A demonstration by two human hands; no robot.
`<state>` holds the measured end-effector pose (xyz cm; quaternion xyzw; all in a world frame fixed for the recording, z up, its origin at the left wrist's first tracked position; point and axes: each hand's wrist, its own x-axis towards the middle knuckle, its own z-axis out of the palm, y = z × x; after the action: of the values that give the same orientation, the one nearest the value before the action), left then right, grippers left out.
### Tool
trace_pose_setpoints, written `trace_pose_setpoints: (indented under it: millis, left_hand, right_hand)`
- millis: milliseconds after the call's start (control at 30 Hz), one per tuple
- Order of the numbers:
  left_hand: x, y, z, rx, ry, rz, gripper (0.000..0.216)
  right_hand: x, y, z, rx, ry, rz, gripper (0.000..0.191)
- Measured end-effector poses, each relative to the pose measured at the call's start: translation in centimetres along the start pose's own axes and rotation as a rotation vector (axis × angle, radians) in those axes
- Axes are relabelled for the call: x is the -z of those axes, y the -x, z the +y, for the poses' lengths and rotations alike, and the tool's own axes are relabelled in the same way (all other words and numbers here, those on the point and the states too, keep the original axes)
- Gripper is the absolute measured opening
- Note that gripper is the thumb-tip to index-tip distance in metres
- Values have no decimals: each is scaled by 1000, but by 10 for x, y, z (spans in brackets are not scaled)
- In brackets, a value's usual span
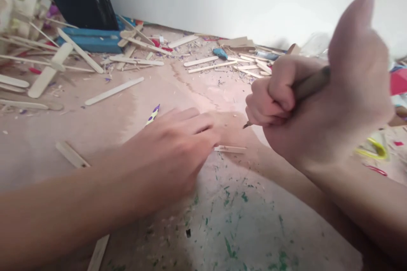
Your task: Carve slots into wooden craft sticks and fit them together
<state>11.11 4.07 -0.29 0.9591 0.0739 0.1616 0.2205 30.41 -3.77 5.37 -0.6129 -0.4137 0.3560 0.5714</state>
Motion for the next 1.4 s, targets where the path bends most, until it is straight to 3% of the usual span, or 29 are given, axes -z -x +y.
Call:
trace_pose_setpoints:
  millis: [100,267,433,600,700,833,900,1000,1067,1200,1267,1333,1400]
  left_hand:
    - [5,-3,1,77,148,-7,38]
    - [17,-6,9,328,591,-58,24]
    - [26,-8,18,401,737,-79,23]
    - [29,-7,18,584,765,-167,18]
    - [26,-7,12,500,700,-178,22]
    - [22,-5,1,287,369,-158,34]
    - [21,-4,-2,250,207,-176,37]
    - [23,-1,-1,225,48,-182,38]
    - [25,1,2,237,26,-196,37]
    - [32,0,4,213,252,-323,35]
    - [34,-1,-1,93,183,-266,33]
    - [33,-2,-7,-73,8,-140,33]
    - [29,-2,-13,-246,-41,-100,39]
  right_hand:
    - [5,5,6,98,-69,4,78]
    - [10,7,9,49,-18,-85,81]
    - [13,9,8,88,15,-150,68]
    - [13,10,7,100,-19,-118,73]
    - [18,10,9,112,-35,-112,67]
    - [32,12,8,189,158,-61,53]
    - [41,14,3,158,311,-3,55]
    - [53,17,-6,78,452,-37,63]
    - [60,20,-8,51,490,-85,59]
    - [69,30,1,116,560,-95,34]
    - [70,33,9,121,548,-54,21]
    - [69,33,19,62,496,-22,23]
    - [68,30,27,19,463,-5,27]
